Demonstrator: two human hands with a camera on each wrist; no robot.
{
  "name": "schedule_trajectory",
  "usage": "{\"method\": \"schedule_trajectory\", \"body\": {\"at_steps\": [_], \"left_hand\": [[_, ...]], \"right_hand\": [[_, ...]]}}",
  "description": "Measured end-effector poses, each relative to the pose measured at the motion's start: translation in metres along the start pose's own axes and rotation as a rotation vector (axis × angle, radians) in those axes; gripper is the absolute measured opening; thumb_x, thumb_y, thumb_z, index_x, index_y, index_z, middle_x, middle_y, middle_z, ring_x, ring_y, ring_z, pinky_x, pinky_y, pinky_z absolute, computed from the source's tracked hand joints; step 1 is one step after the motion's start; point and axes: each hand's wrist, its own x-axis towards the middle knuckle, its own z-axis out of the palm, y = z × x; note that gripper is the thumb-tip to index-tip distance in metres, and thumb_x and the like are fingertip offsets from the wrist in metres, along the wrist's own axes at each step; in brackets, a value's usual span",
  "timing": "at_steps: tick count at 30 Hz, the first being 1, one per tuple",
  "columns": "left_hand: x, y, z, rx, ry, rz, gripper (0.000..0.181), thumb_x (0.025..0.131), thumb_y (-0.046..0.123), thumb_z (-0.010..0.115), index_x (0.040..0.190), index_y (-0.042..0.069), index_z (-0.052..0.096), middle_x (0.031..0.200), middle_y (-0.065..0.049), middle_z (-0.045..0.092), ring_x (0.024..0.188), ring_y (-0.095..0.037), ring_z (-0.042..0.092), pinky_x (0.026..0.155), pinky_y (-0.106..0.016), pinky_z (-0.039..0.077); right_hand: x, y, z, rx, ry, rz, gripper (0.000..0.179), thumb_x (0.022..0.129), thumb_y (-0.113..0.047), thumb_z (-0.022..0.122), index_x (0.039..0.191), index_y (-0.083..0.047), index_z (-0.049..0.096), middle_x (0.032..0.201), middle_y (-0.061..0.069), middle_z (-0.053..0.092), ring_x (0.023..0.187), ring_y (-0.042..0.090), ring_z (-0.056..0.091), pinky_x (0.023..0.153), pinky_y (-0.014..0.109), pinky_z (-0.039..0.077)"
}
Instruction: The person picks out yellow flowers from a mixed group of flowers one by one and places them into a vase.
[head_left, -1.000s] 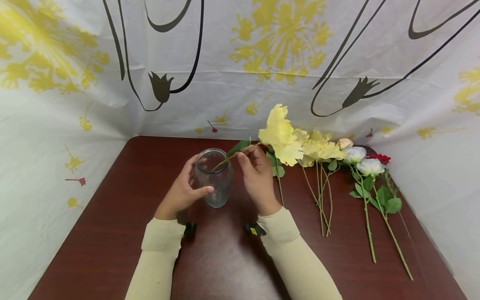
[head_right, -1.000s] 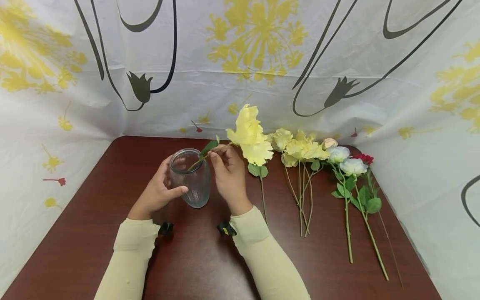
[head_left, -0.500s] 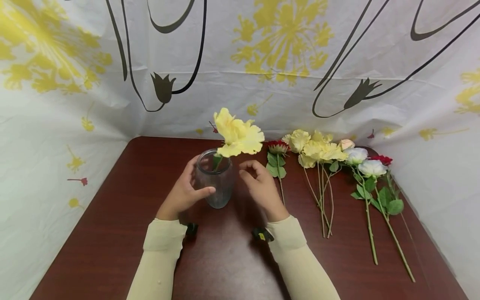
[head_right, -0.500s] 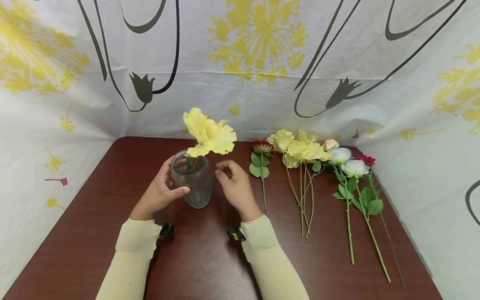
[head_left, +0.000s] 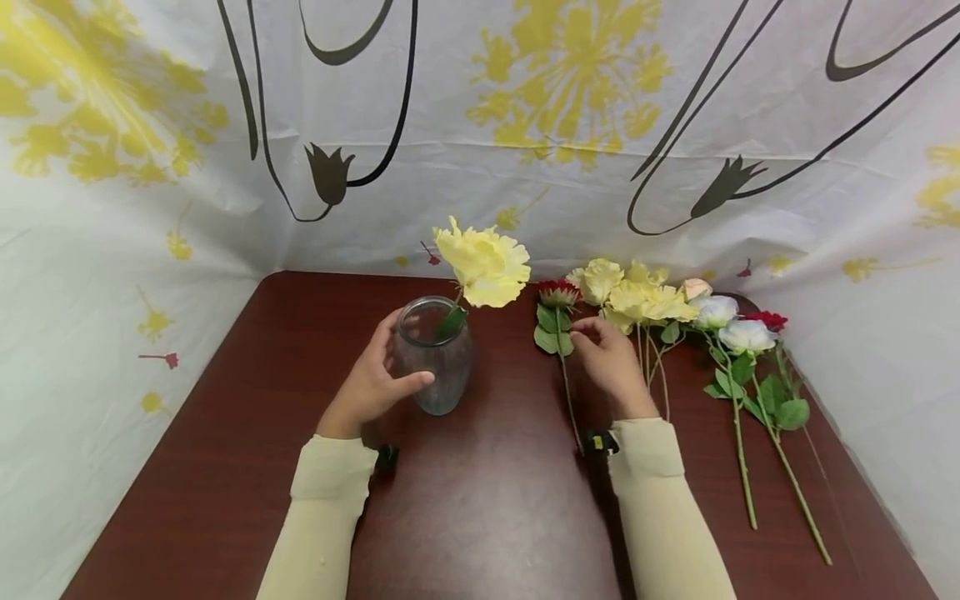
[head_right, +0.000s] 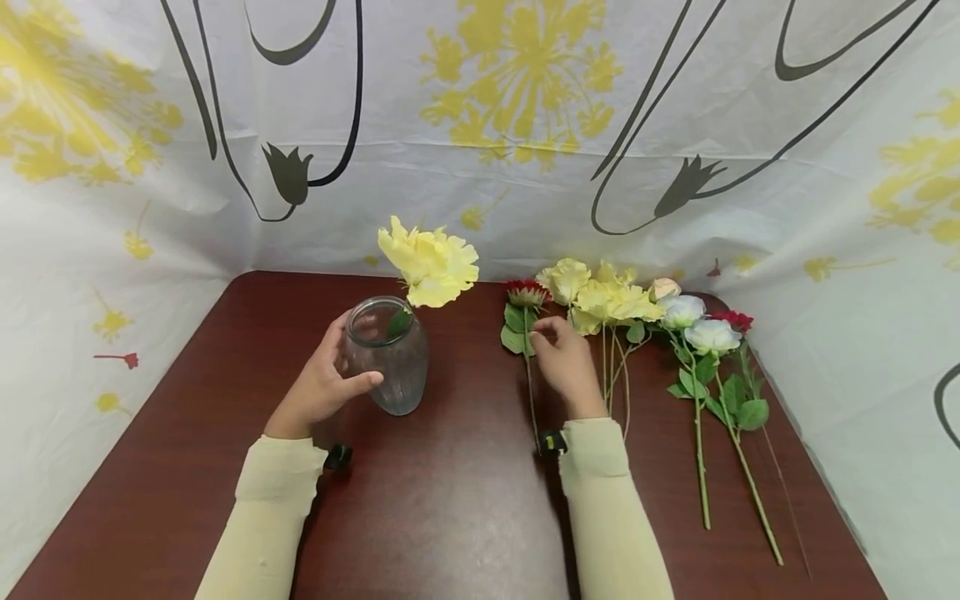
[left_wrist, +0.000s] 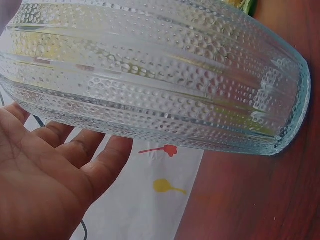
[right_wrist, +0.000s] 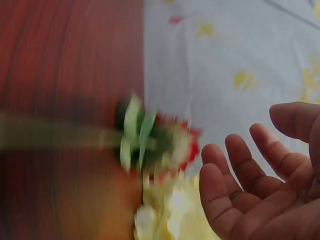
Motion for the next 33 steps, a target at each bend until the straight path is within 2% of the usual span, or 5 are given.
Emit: {"method": "schedule_trajectory", "body": {"at_steps": [12, 17, 20, 26, 33], "left_hand": [[0.001, -0.001, -0.001, -0.009, 0.004, -0.009, 0.094, 0.082, 0.013, 0.08, 0.156, 0.018, 0.022, 0.149, -0.012, 0.038, 0.131, -0.033, 0.045, 0.103, -0.06, 0.037], [0.001, -0.002, 0.0, -0.034, -0.001, 0.014, 0.092, 0.083, 0.019, 0.081, 0.155, 0.028, 0.024, 0.149, -0.005, 0.04, 0.131, -0.026, 0.046, 0.103, -0.057, 0.039], [0.001, -0.003, 0.0, -0.047, -0.004, 0.029, 0.092, 0.083, 0.021, 0.081, 0.154, 0.031, 0.025, 0.149, -0.004, 0.041, 0.131, -0.025, 0.046, 0.101, -0.057, 0.039], [0.001, -0.002, 0.0, -0.049, -0.012, 0.032, 0.092, 0.084, 0.018, 0.08, 0.155, 0.028, 0.023, 0.15, -0.007, 0.039, 0.132, -0.026, 0.045, 0.103, -0.057, 0.038], [0.0, -0.001, 0.0, -0.034, -0.012, 0.015, 0.092, 0.084, 0.021, 0.08, 0.155, 0.028, 0.023, 0.148, -0.003, 0.041, 0.131, -0.025, 0.046, 0.103, -0.056, 0.039]], "right_hand": [[0.037, 0.019, -0.035, -0.389, -0.074, 0.018, 0.039, 0.102, -0.011, 0.045, 0.135, 0.008, 0.052, 0.133, 0.031, 0.053, 0.119, 0.048, 0.051, 0.095, 0.059, 0.042], [0.048, 0.025, -0.037, -0.556, -0.119, 0.045, 0.021, 0.098, -0.004, 0.043, 0.103, 0.008, 0.06, 0.094, 0.027, 0.06, 0.078, 0.037, 0.055, 0.069, 0.047, 0.044], [0.051, 0.03, -0.038, -0.565, -0.154, 0.05, 0.018, 0.095, -0.001, 0.042, 0.094, 0.005, 0.059, 0.085, 0.023, 0.057, 0.072, 0.033, 0.051, 0.066, 0.044, 0.041], [0.055, 0.037, -0.036, -0.539, -0.216, 0.07, 0.044, 0.096, -0.003, 0.043, 0.138, 0.012, 0.048, 0.138, 0.035, 0.047, 0.125, 0.052, 0.045, 0.095, 0.058, 0.043], [0.055, 0.04, -0.041, -0.431, -0.254, 0.093, 0.047, 0.093, 0.0, 0.04, 0.137, 0.014, 0.047, 0.117, 0.032, 0.058, 0.073, 0.033, 0.056, 0.062, 0.039, 0.042]]}}
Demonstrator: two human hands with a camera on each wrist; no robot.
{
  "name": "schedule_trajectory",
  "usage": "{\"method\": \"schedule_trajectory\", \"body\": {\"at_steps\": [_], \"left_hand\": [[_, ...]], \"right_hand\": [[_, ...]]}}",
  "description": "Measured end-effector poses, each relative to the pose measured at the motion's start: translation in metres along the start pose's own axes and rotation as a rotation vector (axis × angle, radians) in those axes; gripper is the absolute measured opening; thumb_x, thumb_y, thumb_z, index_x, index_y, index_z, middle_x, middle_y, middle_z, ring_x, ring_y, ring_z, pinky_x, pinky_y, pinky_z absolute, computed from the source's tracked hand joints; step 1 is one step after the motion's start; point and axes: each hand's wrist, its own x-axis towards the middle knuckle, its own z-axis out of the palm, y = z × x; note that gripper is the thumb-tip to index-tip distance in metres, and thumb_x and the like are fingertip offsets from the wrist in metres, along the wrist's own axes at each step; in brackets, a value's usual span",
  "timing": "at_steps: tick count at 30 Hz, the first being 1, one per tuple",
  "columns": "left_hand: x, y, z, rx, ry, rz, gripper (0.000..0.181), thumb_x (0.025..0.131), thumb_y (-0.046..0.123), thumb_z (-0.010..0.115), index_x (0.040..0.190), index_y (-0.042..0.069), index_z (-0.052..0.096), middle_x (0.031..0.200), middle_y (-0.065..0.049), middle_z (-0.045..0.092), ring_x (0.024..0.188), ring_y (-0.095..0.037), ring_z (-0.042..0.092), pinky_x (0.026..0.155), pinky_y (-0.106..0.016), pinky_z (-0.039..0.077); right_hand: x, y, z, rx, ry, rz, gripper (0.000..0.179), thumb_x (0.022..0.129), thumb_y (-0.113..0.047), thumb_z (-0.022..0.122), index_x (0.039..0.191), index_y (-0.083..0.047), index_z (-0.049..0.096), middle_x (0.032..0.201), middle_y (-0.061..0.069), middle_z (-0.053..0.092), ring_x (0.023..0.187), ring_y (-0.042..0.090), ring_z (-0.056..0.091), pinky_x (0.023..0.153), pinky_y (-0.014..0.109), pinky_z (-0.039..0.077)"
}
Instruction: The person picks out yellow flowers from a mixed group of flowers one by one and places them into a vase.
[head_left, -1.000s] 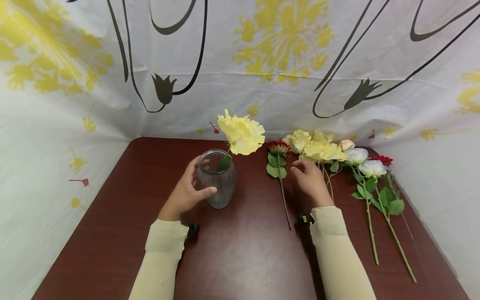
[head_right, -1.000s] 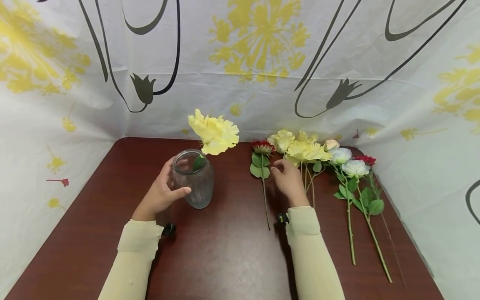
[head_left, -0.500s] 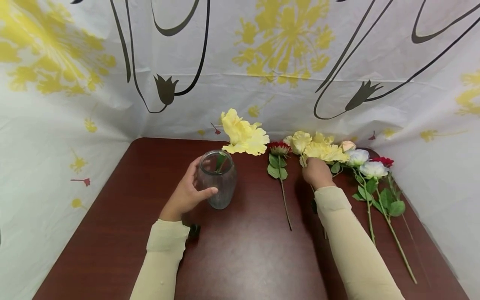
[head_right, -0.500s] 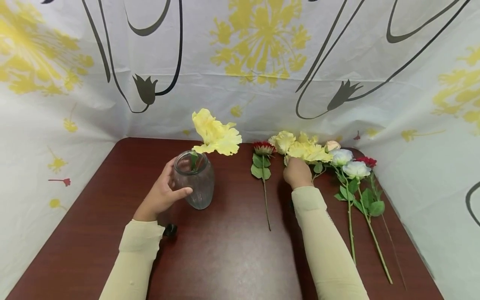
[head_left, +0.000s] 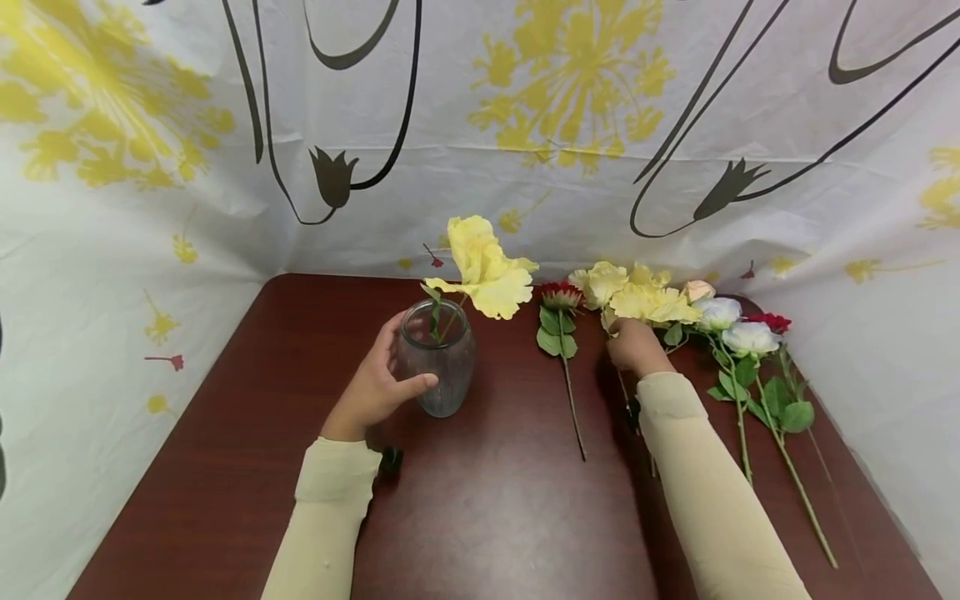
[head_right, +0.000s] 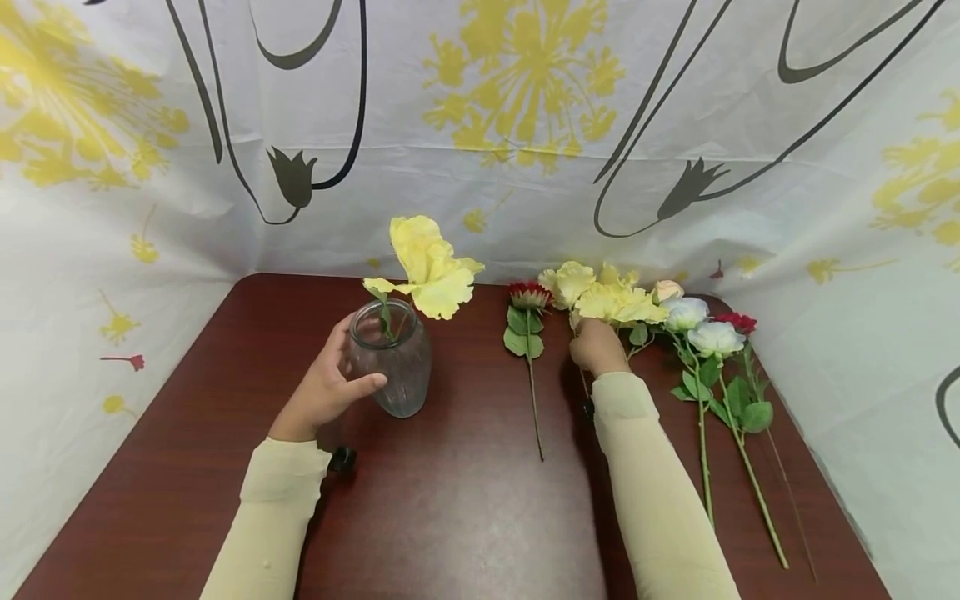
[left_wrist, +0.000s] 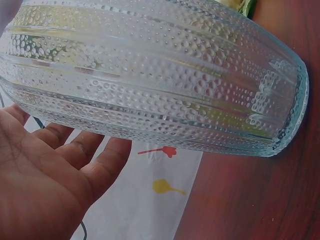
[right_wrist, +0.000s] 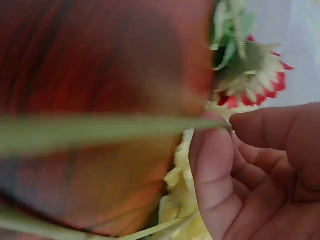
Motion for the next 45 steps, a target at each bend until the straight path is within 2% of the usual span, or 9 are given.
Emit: {"method": "schedule_trajectory", "body": {"at_steps": [4, 7, 9, 12, 17, 24, 32, 36, 45], "left_hand": [[0.0, 0.0, 0.0, 0.005, 0.006, 0.0, 0.093, 0.084, 0.023, 0.081, 0.156, 0.028, 0.022, 0.147, -0.004, 0.042, 0.13, -0.025, 0.047, 0.102, -0.055, 0.04], [0.001, -0.001, 0.0, -0.002, 0.006, -0.004, 0.094, 0.084, 0.021, 0.081, 0.156, 0.026, 0.021, 0.148, -0.005, 0.041, 0.131, -0.025, 0.046, 0.102, -0.054, 0.04], [0.001, -0.001, 0.0, -0.018, 0.003, -0.002, 0.094, 0.084, 0.017, 0.08, 0.156, 0.024, 0.021, 0.148, -0.006, 0.041, 0.131, -0.027, 0.046, 0.103, -0.055, 0.039], [0.001, 0.0, 0.0, -0.037, 0.002, -0.005, 0.095, 0.083, 0.013, 0.08, 0.156, 0.024, 0.021, 0.149, -0.007, 0.04, 0.132, -0.027, 0.045, 0.104, -0.055, 0.038], [0.0, 0.0, 0.0, -0.03, 0.005, -0.012, 0.093, 0.083, 0.016, 0.08, 0.155, 0.027, 0.023, 0.148, -0.002, 0.041, 0.132, -0.023, 0.045, 0.105, -0.053, 0.037], [0.0, -0.001, 0.0, -0.023, 0.003, -0.013, 0.092, 0.083, 0.018, 0.08, 0.155, 0.027, 0.023, 0.148, -0.002, 0.041, 0.132, -0.023, 0.045, 0.105, -0.054, 0.037], [0.001, -0.001, 0.0, -0.028, -0.002, -0.011, 0.097, 0.082, 0.013, 0.08, 0.157, 0.022, 0.019, 0.15, -0.007, 0.039, 0.134, -0.027, 0.042, 0.106, -0.056, 0.036], [0.001, 0.0, 0.0, -0.018, 0.001, -0.013, 0.093, 0.083, 0.018, 0.08, 0.156, 0.026, 0.022, 0.148, -0.003, 0.041, 0.133, -0.024, 0.044, 0.105, -0.054, 0.037], [0.001, 0.001, 0.0, -0.018, 0.0, -0.019, 0.094, 0.083, 0.016, 0.08, 0.156, 0.026, 0.021, 0.149, -0.005, 0.04, 0.134, -0.026, 0.042, 0.106, -0.056, 0.036]], "right_hand": [[-0.005, -0.008, -0.007, 0.159, -0.029, 0.005, 0.015, 0.09, 0.0, 0.038, 0.097, 0.006, 0.05, 0.072, 0.013, 0.05, 0.053, 0.018, 0.036, 0.053, 0.034, 0.037], [-0.01, -0.017, -0.012, 0.245, -0.025, 0.004, 0.006, 0.093, -0.003, 0.039, 0.088, -0.004, 0.039, 0.07, 0.009, 0.047, 0.056, 0.018, 0.045, 0.056, 0.037, 0.044], [-0.013, -0.023, -0.014, 0.292, -0.015, -0.002, 0.007, 0.096, -0.005, 0.04, 0.097, 0.0, 0.044, 0.082, 0.015, 0.055, 0.064, 0.021, 0.055, 0.063, 0.042, 0.05], [-0.018, -0.029, -0.016, 0.362, -0.002, -0.017, 0.029, 0.099, -0.007, 0.04, 0.126, 0.005, 0.042, 0.105, 0.026, 0.057, 0.079, 0.029, 0.065, 0.076, 0.049, 0.054], [-0.023, -0.032, -0.013, 0.452, 0.049, -0.061, 0.047, 0.1, -0.008, 0.041, 0.144, 0.002, 0.028, 0.105, 0.026, 0.055, 0.081, 0.031, 0.066, 0.077, 0.049, 0.055], [-0.028, -0.032, -0.002, 0.551, 0.152, -0.123, 0.035, 0.099, -0.006, 0.043, 0.132, 0.003, 0.035, 0.104, 0.019, 0.05, 0.08, 0.031, 0.067, 0.068, 0.043, 0.057], [-0.04, -0.039, 0.0, 0.687, 0.206, -0.153, 0.012, 0.102, -0.009, 0.045, 0.111, -0.002, 0.045, 0.097, 0.022, 0.055, 0.079, 0.028, 0.067, 0.069, 0.041, 0.058], [-0.048, -0.046, 0.0, 0.716, 0.221, -0.213, 0.012, 0.1, -0.006, 0.048, 0.109, 0.002, 0.045, 0.096, 0.02, 0.057, 0.078, 0.023, 0.068, 0.07, 0.042, 0.058], [-0.066, -0.06, 0.0, 0.78, 0.241, -0.304, 0.015, 0.099, -0.005, 0.055, 0.107, 0.003, 0.044, 0.094, 0.014, 0.06, 0.082, 0.027, 0.068, 0.07, 0.036, 0.058]]}}
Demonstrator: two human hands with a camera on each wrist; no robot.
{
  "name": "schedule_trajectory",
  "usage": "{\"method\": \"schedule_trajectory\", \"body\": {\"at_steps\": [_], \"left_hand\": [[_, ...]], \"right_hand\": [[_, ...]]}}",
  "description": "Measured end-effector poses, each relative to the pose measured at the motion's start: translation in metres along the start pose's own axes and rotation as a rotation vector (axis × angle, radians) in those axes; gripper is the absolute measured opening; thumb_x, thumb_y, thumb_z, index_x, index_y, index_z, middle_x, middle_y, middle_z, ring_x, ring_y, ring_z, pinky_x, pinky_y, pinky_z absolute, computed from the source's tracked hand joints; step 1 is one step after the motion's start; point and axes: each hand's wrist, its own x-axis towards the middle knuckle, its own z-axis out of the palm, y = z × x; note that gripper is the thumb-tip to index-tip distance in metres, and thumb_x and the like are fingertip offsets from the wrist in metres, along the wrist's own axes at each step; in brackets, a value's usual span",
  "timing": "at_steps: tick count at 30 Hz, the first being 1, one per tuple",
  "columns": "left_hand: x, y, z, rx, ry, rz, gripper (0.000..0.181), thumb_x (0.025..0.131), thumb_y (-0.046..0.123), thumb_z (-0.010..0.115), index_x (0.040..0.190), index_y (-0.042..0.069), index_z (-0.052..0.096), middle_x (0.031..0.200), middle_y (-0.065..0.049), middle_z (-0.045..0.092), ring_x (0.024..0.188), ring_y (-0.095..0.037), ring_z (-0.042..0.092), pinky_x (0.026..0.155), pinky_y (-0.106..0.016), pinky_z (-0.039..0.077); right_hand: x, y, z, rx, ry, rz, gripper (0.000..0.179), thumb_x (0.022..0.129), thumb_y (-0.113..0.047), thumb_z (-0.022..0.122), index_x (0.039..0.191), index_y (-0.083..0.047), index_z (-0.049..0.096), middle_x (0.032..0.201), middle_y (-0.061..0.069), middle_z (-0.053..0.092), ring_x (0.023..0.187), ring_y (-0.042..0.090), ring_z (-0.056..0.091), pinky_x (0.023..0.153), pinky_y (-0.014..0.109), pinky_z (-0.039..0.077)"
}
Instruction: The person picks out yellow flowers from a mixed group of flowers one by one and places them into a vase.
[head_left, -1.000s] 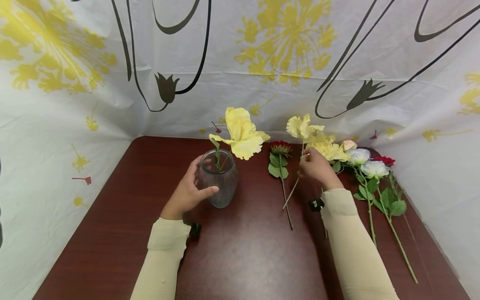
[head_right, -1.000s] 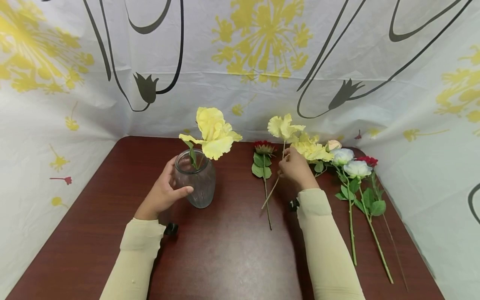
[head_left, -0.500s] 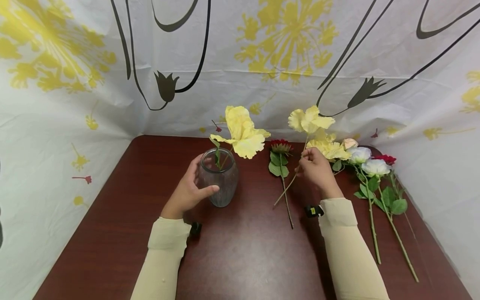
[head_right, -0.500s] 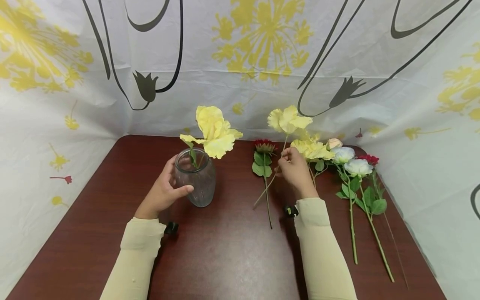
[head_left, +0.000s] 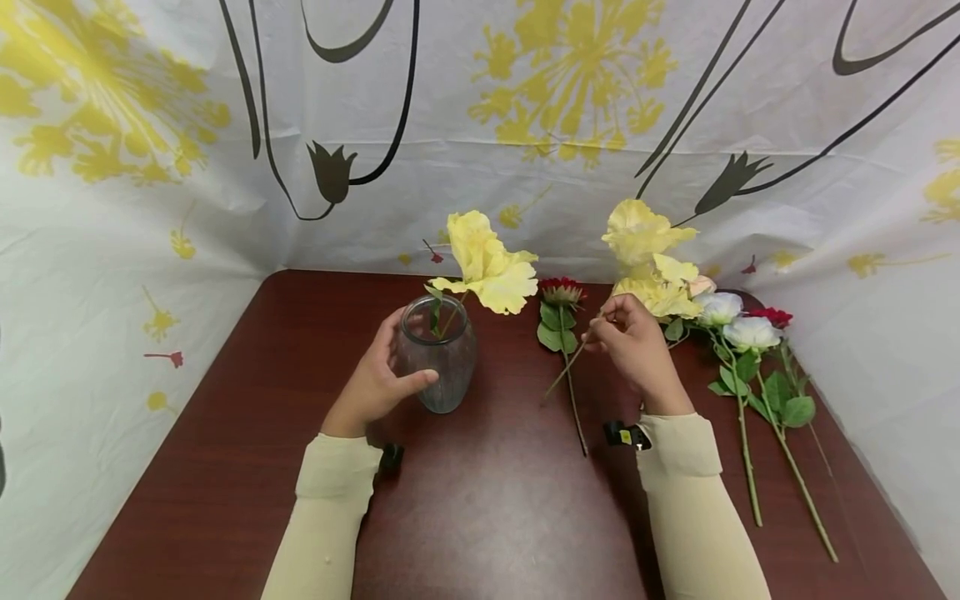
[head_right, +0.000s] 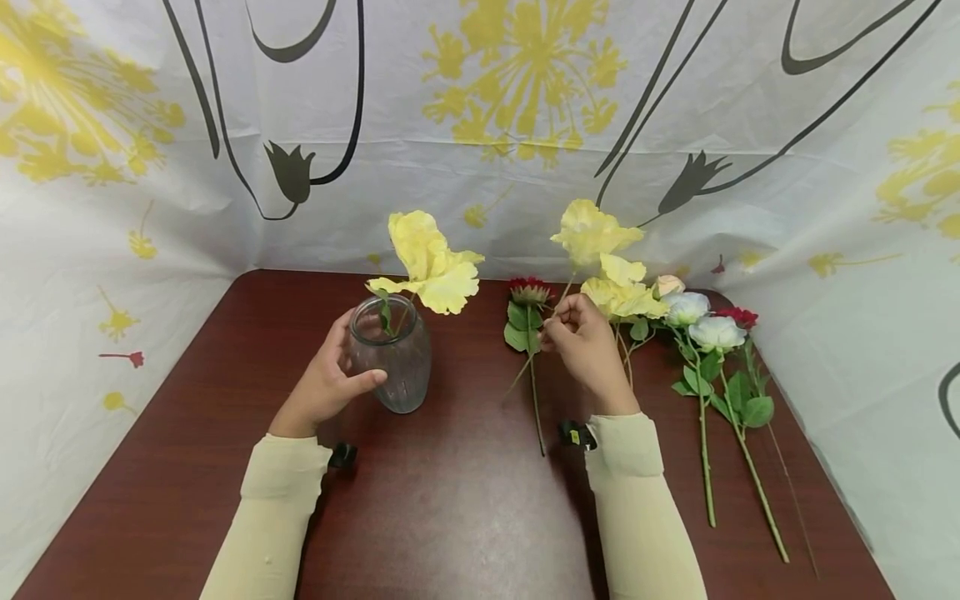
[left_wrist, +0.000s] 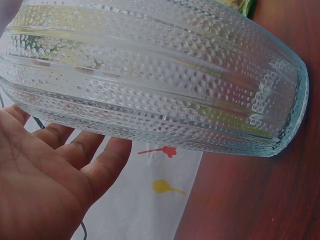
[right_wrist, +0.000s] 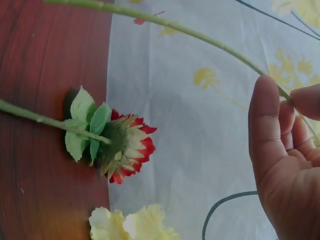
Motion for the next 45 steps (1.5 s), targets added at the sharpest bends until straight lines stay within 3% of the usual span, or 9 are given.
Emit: {"method": "schedule_trajectory", "body": {"at_steps": [10, 17, 22, 33, 38, 45], "left_hand": [[0.0, 0.005, 0.0, 0.017, 0.005, -0.028, 0.095, 0.083, 0.013, 0.079, 0.156, 0.021, 0.021, 0.151, -0.009, 0.038, 0.135, -0.028, 0.04, 0.107, -0.056, 0.033], [-0.001, -0.001, 0.001, 0.02, 0.01, 0.003, 0.091, 0.084, 0.02, 0.08, 0.155, 0.028, 0.024, 0.149, -0.004, 0.04, 0.134, -0.025, 0.042, 0.106, -0.058, 0.034], [-0.001, 0.0, 0.001, 0.017, 0.009, 0.003, 0.091, 0.084, 0.021, 0.08, 0.155, 0.028, 0.024, 0.149, -0.004, 0.04, 0.134, -0.024, 0.042, 0.106, -0.057, 0.034], [0.0, 0.0, -0.001, 0.018, 0.006, -0.003, 0.091, 0.084, 0.018, 0.079, 0.155, 0.027, 0.023, 0.149, -0.003, 0.04, 0.133, -0.025, 0.043, 0.106, -0.057, 0.034], [0.001, 0.0, -0.001, 0.011, 0.001, -0.002, 0.095, 0.082, 0.014, 0.08, 0.156, 0.025, 0.021, 0.15, -0.007, 0.039, 0.134, -0.027, 0.042, 0.106, -0.057, 0.035], [0.0, 0.0, 0.0, 0.004, 0.001, -0.008, 0.097, 0.082, 0.013, 0.08, 0.157, 0.023, 0.019, 0.151, -0.009, 0.037, 0.134, -0.029, 0.042, 0.105, -0.057, 0.035]], "right_hand": [[-0.014, -0.013, 0.018, 0.094, -0.005, -0.11, 0.017, 0.098, -0.002, 0.058, 0.102, 0.007, 0.044, 0.089, 0.015, 0.062, 0.077, 0.019, 0.067, 0.069, 0.034, 0.057], [-0.02, -0.019, 0.027, 0.262, 0.007, -0.207, 0.015, 0.095, 0.01, 0.055, 0.103, 0.011, 0.042, 0.087, 0.01, 0.06, 0.076, 0.019, 0.066, 0.068, 0.032, 0.056], [-0.023, -0.024, 0.03, 0.382, 0.005, -0.225, 0.016, 0.096, 0.012, 0.054, 0.106, 0.004, 0.044, 0.089, 0.008, 0.056, 0.08, 0.021, 0.067, 0.069, 0.029, 0.056], [-0.028, -0.035, 0.041, 0.424, 0.005, -0.317, 0.015, 0.095, 0.012, 0.054, 0.103, 0.011, 0.042, 0.096, 0.011, 0.058, 0.08, 0.021, 0.066, 0.071, 0.03, 0.056], [-0.032, -0.041, 0.049, 0.446, 0.047, -0.352, 0.014, 0.095, 0.013, 0.055, 0.103, 0.007, 0.044, 0.094, 0.011, 0.059, 0.08, 0.021, 0.066, 0.071, 0.029, 0.055], [-0.037, -0.055, 0.064, 0.515, 0.157, -0.473, 0.012, 0.095, 0.012, 0.055, 0.103, 0.01, 0.047, 0.095, 0.016, 0.059, 0.083, 0.024, 0.066, 0.072, 0.032, 0.056]]}}
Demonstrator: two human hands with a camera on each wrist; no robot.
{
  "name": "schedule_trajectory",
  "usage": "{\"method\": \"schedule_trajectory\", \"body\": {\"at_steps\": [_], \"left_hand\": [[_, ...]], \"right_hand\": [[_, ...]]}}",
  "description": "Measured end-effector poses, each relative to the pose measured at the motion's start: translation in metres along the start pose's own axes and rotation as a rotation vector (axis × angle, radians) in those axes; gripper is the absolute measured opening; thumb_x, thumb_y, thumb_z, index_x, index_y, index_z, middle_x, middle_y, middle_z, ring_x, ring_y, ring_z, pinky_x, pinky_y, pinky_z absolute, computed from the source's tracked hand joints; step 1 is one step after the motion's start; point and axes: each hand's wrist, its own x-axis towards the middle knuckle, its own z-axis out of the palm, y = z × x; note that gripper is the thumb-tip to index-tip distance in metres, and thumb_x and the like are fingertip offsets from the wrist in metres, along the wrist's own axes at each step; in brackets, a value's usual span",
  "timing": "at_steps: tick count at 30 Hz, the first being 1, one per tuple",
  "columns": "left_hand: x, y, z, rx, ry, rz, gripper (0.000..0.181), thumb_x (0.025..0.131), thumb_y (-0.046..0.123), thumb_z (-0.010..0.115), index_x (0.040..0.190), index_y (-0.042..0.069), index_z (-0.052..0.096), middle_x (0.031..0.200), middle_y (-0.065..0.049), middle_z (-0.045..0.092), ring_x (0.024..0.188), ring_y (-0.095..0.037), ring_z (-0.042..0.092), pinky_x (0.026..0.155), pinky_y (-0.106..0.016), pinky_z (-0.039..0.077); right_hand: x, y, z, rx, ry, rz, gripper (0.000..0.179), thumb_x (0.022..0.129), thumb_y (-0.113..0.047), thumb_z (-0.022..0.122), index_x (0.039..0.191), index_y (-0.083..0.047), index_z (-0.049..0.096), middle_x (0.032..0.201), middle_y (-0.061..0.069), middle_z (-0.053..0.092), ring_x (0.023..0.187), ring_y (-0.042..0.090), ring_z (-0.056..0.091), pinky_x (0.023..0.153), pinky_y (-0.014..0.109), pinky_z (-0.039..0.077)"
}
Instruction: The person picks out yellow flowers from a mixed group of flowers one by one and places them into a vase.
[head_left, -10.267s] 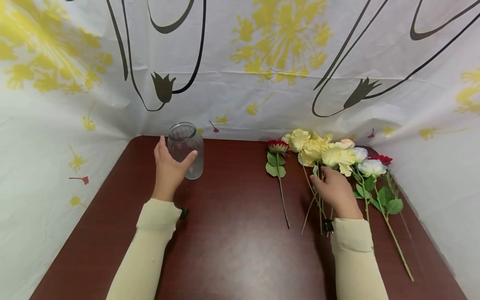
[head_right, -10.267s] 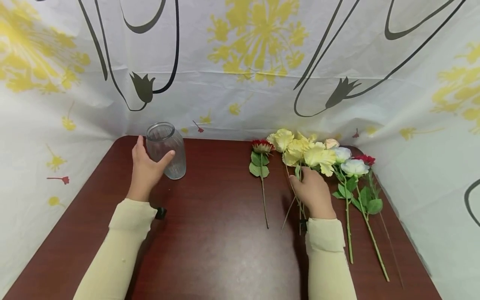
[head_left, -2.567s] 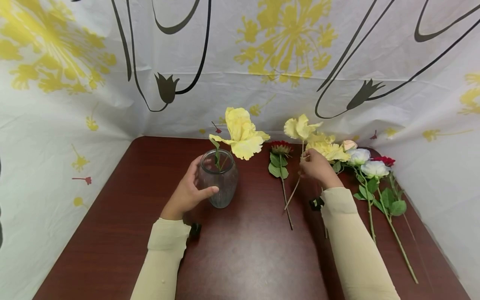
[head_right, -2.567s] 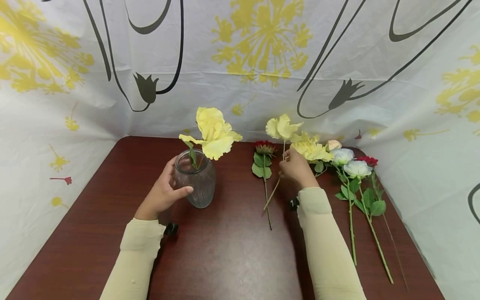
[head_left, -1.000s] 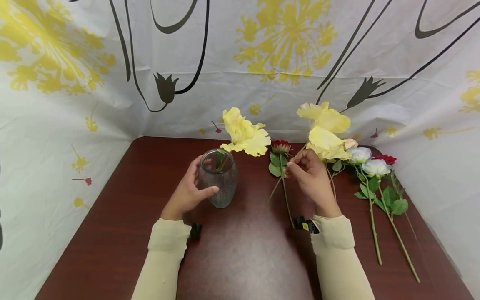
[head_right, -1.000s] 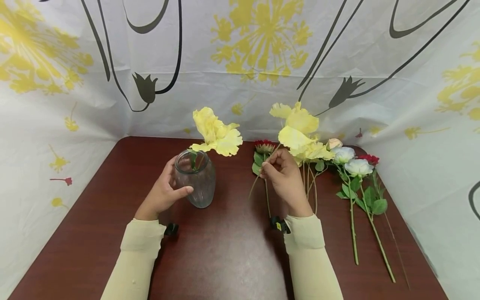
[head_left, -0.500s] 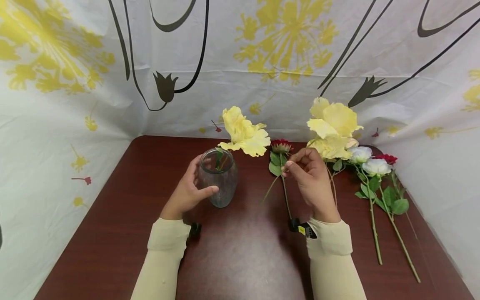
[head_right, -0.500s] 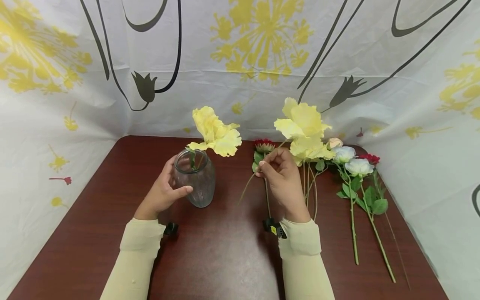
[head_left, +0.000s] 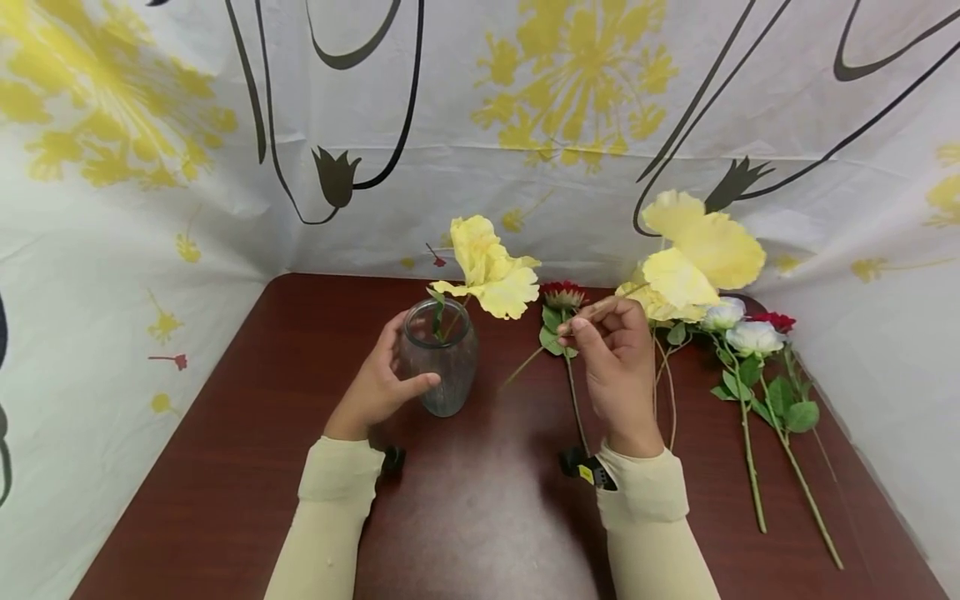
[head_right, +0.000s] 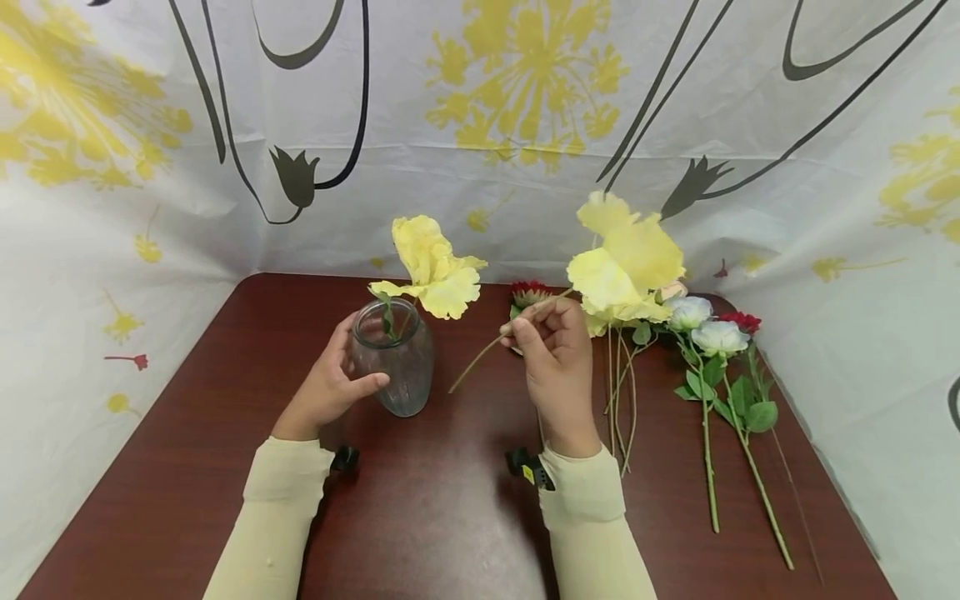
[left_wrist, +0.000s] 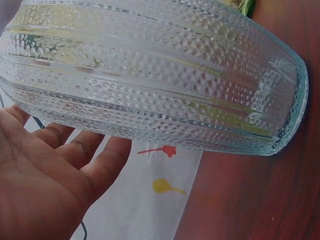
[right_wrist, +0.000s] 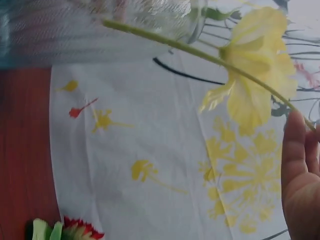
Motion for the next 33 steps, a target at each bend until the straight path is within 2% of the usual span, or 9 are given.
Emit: {"method": "schedule_trajectory", "body": {"at_steps": [5, 10, 15, 18, 21, 26, 28, 33], "left_hand": [[0.001, -0.001, 0.001, 0.01, 0.006, 0.005, 0.092, 0.083, 0.019, 0.08, 0.155, 0.028, 0.023, 0.148, -0.002, 0.04, 0.131, -0.023, 0.045, 0.105, -0.054, 0.037], [0.0, -0.003, 0.001, 0.011, 0.011, 0.007, 0.091, 0.084, 0.02, 0.079, 0.155, 0.028, 0.023, 0.146, -0.004, 0.041, 0.13, -0.024, 0.046, 0.104, -0.055, 0.037], [0.0, -0.004, 0.001, 0.0, 0.004, 0.012, 0.091, 0.084, 0.018, 0.079, 0.155, 0.027, 0.023, 0.147, -0.004, 0.04, 0.131, -0.025, 0.045, 0.104, -0.055, 0.037], [0.0, -0.003, 0.001, 0.001, 0.006, 0.012, 0.091, 0.084, 0.018, 0.079, 0.155, 0.028, 0.023, 0.147, -0.003, 0.041, 0.131, -0.024, 0.045, 0.104, -0.055, 0.038], [0.0, -0.003, 0.001, 0.007, 0.008, 0.01, 0.092, 0.084, 0.02, 0.08, 0.155, 0.027, 0.023, 0.147, -0.003, 0.041, 0.133, -0.024, 0.044, 0.105, -0.056, 0.037], [-0.001, -0.002, 0.001, 0.014, 0.013, 0.002, 0.092, 0.083, 0.022, 0.08, 0.155, 0.026, 0.023, 0.147, -0.003, 0.041, 0.133, -0.024, 0.043, 0.106, -0.056, 0.035], [-0.002, -0.002, 0.001, 0.009, 0.012, 0.002, 0.093, 0.083, 0.021, 0.08, 0.155, 0.026, 0.022, 0.147, -0.003, 0.041, 0.134, -0.023, 0.043, 0.106, -0.056, 0.035], [-0.001, -0.002, 0.002, 0.0, 0.011, 0.01, 0.092, 0.084, 0.019, 0.08, 0.155, 0.026, 0.022, 0.148, -0.002, 0.041, 0.134, -0.022, 0.043, 0.107, -0.054, 0.035]], "right_hand": [[0.006, -0.005, 0.014, 0.145, 0.121, -0.047, 0.013, 0.094, 0.012, 0.056, 0.103, 0.004, 0.051, 0.096, 0.018, 0.057, 0.083, 0.026, 0.066, 0.073, 0.032, 0.056], [0.013, -0.008, 0.031, 0.263, 0.19, -0.073, 0.014, 0.094, 0.01, 0.057, 0.103, 0.003, 0.05, 0.096, 0.018, 0.054, 0.084, 0.028, 0.064, 0.073, 0.032, 0.055], [0.02, -0.005, 0.041, 0.31, 0.239, -0.142, 0.012, 0.095, 0.009, 0.057, 0.103, 0.005, 0.049, 0.095, 0.018, 0.053, 0.083, 0.029, 0.063, 0.073, 0.033, 0.055], [0.024, 0.001, 0.045, 0.326, 0.254, -0.152, 0.013, 0.095, 0.009, 0.058, 0.103, 0.005, 0.049, 0.094, 0.018, 0.054, 0.083, 0.029, 0.064, 0.073, 0.033, 0.055], [0.024, 0.011, 0.048, 0.317, 0.257, -0.107, 0.012, 0.094, 0.009, 0.059, 0.102, 0.004, 0.05, 0.093, 0.017, 0.056, 0.083, 0.027, 0.064, 0.072, 0.033, 0.055], [0.016, 0.029, 0.056, 0.145, 0.235, 0.003, 0.013, 0.095, 0.005, 0.061, 0.099, -0.006, 0.057, 0.091, 0.009, 0.058, 0.079, 0.018, 0.06, 0.072, 0.031, 0.054], [0.013, 0.034, 0.059, 0.083, 0.201, 0.034, 0.012, 0.096, 0.003, 0.061, 0.1, -0.008, 0.058, 0.091, 0.008, 0.058, 0.08, 0.017, 0.06, 0.074, 0.032, 0.055], [0.009, 0.043, 0.065, 0.087, 0.098, 0.097, 0.013, 0.097, 0.003, 0.058, 0.105, -0.008, 0.056, 0.095, 0.01, 0.06, 0.085, 0.018, 0.065, 0.079, 0.033, 0.055]]}}
